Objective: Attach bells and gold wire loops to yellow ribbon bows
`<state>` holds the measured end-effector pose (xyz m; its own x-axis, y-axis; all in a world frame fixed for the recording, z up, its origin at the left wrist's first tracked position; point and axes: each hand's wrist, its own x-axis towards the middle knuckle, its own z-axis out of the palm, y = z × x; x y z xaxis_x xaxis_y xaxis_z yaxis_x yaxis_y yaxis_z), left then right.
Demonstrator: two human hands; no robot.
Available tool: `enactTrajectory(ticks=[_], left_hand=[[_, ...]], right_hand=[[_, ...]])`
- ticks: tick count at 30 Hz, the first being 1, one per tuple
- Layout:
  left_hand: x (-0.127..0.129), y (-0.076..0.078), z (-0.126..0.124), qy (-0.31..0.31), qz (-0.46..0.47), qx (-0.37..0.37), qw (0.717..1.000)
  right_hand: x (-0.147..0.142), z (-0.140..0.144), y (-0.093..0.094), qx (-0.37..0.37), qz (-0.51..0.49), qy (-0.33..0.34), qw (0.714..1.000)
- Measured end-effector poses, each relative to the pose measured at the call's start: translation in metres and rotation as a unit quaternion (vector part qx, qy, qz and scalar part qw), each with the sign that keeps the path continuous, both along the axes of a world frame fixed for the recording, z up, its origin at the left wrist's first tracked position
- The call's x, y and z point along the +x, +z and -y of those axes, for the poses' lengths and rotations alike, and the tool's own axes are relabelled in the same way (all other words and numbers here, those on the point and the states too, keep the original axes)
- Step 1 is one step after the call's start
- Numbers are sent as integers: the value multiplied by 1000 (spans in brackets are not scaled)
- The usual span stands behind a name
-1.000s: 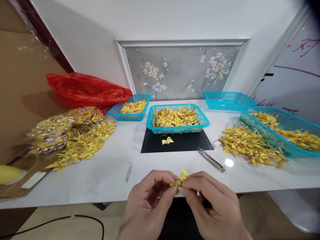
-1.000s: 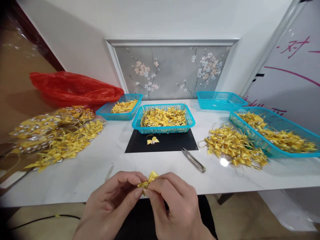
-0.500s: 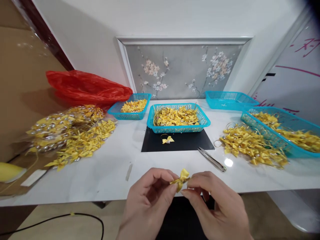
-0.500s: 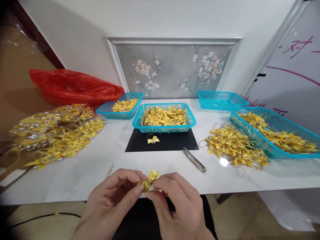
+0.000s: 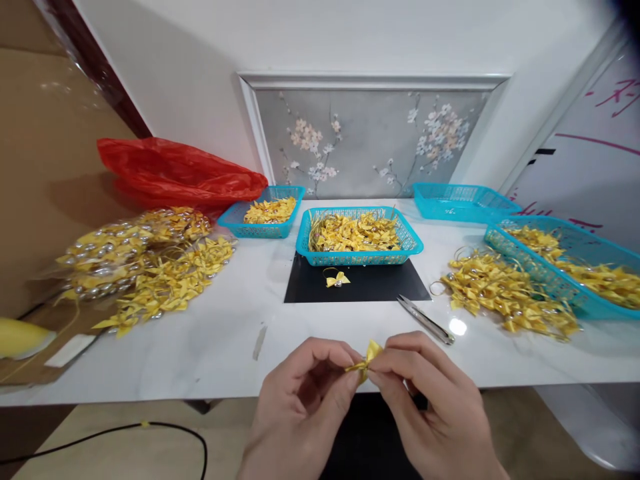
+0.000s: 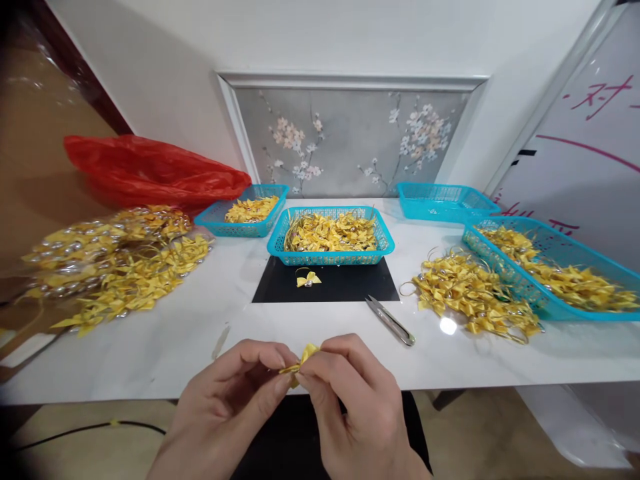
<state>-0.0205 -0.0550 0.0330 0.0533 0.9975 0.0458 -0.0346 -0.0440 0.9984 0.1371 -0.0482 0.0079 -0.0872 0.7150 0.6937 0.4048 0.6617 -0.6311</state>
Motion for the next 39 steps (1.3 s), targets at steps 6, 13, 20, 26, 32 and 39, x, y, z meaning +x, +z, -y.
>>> enactTrajectory(ticks=[6,13,20,26,32,39], left_hand=[[1,0,0,0,-24,10,1000],[1,0,0,1,-5,-10,1000],[-2,-7,-4,-3,52,-35,998],[3,-5,-6,14,51,-19,998],[7,-4,0,34,10,29,999],[8,-4,3,50,-37,96,993]], right_hand=[[-1,-1,2,-5,2,10,1000],[1,1,-1,-17,-45,-11,999],[0,5,-7,79,-55,-22,995],[-8,0,-3,123,-37,-44,991],[-10,-1,-5,141,-27,-62,988],[-7,-2,-5,138,-3,-55,989]])
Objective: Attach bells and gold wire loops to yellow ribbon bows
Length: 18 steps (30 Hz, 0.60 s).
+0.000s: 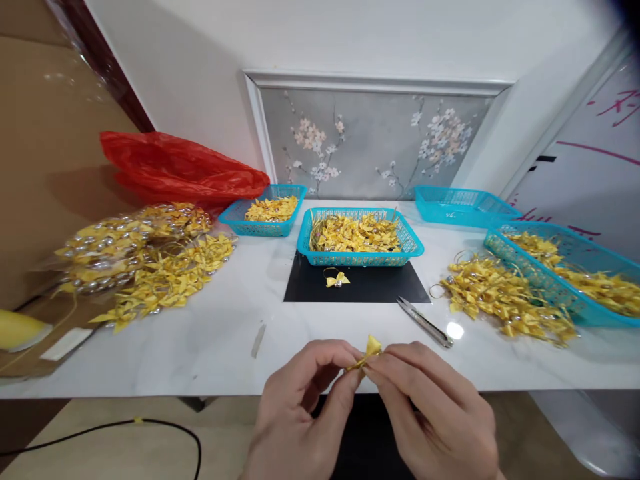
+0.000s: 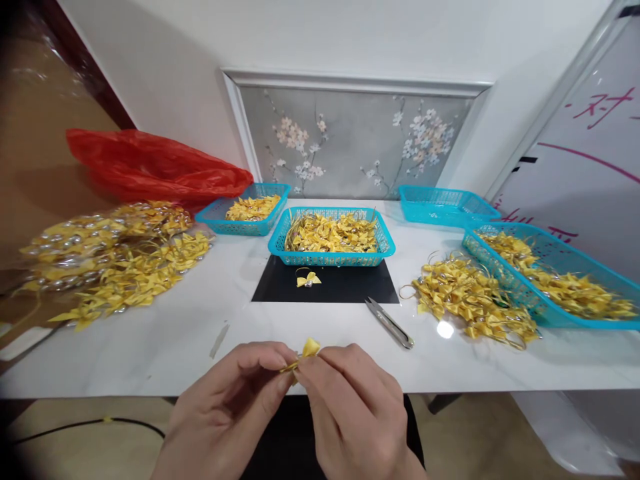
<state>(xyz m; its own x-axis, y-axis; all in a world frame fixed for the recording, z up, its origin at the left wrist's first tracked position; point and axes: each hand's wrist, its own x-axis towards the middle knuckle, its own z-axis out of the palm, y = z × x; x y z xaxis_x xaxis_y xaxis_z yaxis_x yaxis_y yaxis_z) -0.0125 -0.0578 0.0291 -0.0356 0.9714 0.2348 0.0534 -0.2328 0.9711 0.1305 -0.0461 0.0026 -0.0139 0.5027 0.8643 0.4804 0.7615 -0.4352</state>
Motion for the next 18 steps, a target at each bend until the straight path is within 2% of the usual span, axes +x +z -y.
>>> enactTrajectory(ticks=[5,10,15,18], left_hand=[[-1,-1,-5,-2,3,-15,1000],[-7,-6,-14,17,-4,-45,999],[-16,-15,-22,54,-18,-73,996],[-17,-16,-25,64,-9,-86,994]], right_hand=[[0,-1,2,-18,3,31,999],[8,-2,5,-98,-17,72,992],[35,-3,-11,-214,34,36,976],[56,-9,-21,-250,95,-62,961]])
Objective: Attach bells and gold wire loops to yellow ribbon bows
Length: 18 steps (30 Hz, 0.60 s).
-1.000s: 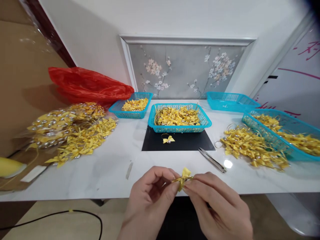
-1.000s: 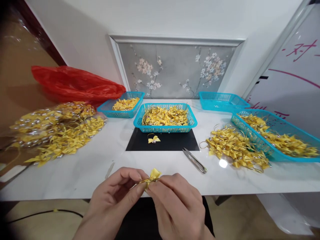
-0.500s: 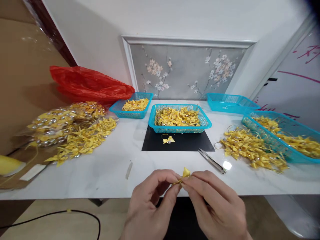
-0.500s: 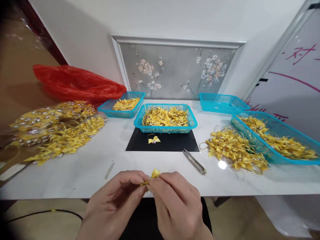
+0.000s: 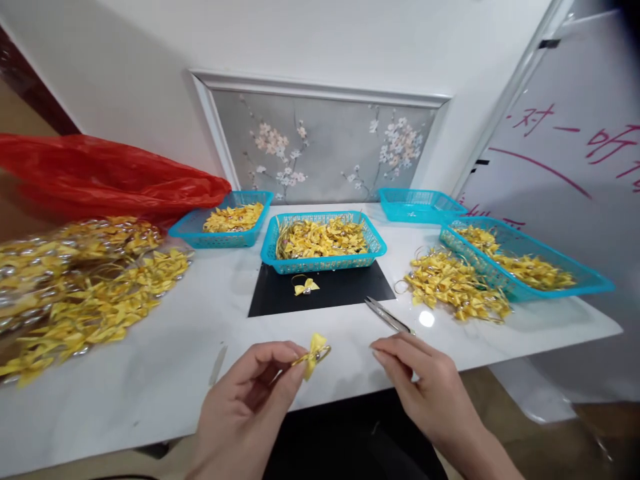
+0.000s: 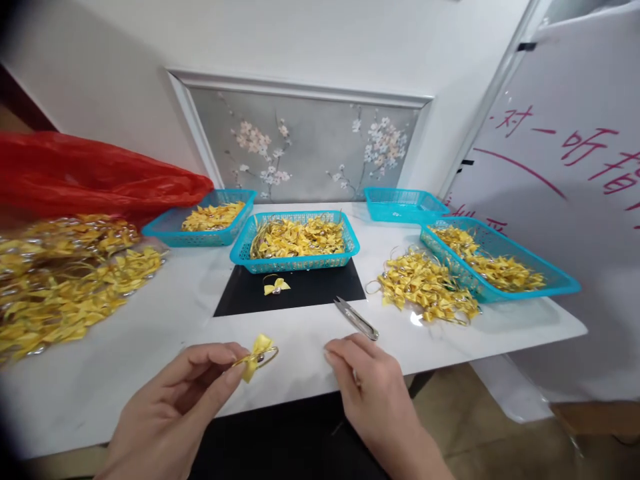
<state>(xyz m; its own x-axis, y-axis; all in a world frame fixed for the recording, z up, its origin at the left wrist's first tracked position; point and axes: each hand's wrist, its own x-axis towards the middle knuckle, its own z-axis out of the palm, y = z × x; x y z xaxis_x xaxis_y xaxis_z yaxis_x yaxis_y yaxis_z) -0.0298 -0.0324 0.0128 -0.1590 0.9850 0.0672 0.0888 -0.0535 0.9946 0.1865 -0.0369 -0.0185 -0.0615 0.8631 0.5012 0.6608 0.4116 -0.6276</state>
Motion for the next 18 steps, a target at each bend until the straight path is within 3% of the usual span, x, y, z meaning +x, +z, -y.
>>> enactTrajectory(ticks=[3,6,12,16,18], left_hand=[[5,6,-2,-6,17,-1,1000],[14,15,-2,-19,40,-2,999],[25,26,-1,-42,85,-5,995],[23,25,-1,-47,131,-36,990],[23,23,0,-50,151,-48,986]], right_hand=[[18,-14,-5,16,142,-122,982],[28,-32,-9,-5,197,-166,966],[27,-50,-17,-53,190,-140,970],[18,-25,-2,-39,128,-84,987],[9,-6,12,-22,7,-36,999]])
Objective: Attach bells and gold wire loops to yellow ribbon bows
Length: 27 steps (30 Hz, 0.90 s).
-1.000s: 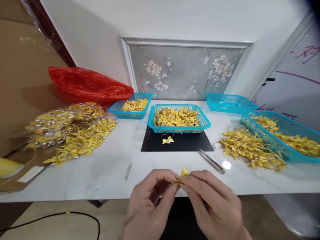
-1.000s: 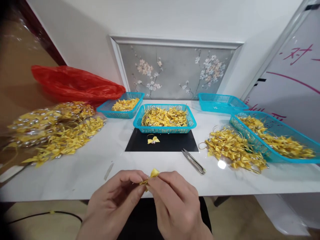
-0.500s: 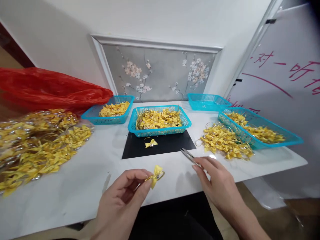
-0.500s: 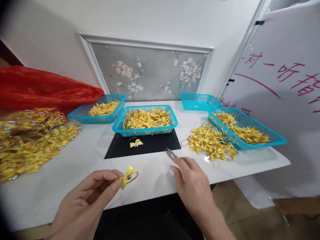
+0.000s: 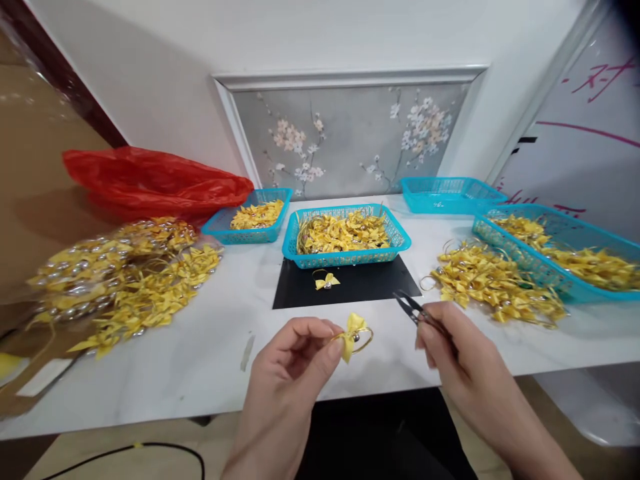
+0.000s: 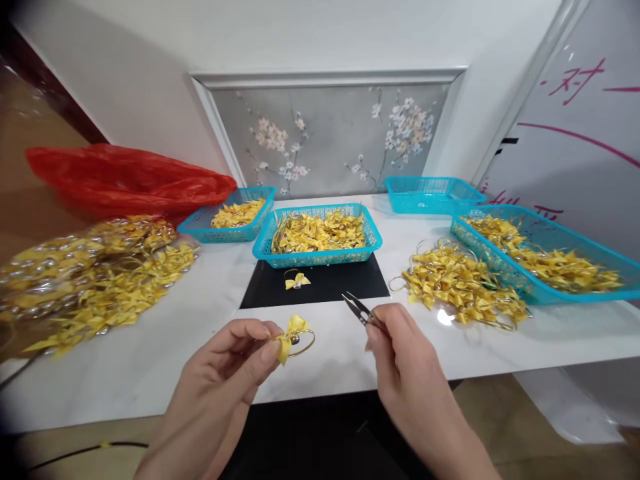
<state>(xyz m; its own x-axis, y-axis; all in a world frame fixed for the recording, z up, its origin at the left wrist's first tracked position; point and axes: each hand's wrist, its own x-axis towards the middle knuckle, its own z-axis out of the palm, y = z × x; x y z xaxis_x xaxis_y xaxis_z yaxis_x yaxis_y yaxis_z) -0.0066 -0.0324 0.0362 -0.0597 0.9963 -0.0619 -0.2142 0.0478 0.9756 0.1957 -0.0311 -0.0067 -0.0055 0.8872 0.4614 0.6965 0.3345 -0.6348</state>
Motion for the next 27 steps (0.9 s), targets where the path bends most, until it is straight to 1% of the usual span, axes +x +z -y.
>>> enactTrajectory(ticks=[2,3,4,7,10,13,17,22,24,27], left_hand=[[1,-1,1,-5,20,0,1000],[1,-2,1,-6,28,2,1000],[1,-2,1,-5,33,5,999],[1,-3,3,4,34,16,999],[-3,-6,4,15,7,48,999],[-5,-11,6,33,-33,83,995],[-4,-14,6,62,-77,119,988],[-3,-11,7,58,-114,159,979],[-3,-10,8,55,-129,164,977],[-3,-8,8,63,-146,143,977]], right_hand=[[-11,16,12,-20,-70,51,996],[-17,22,16,-18,-74,82,994],[-23,25,18,-12,-78,98,992],[-34,25,20,18,-54,128,990],[-38,22,20,40,-38,152,987],[-39,22,22,59,-25,152,986],[-43,27,23,86,-2,121,989],[-48,29,21,104,3,95,990],[-49,29,20,107,11,89,990],[-49,28,19,110,13,86,990]])
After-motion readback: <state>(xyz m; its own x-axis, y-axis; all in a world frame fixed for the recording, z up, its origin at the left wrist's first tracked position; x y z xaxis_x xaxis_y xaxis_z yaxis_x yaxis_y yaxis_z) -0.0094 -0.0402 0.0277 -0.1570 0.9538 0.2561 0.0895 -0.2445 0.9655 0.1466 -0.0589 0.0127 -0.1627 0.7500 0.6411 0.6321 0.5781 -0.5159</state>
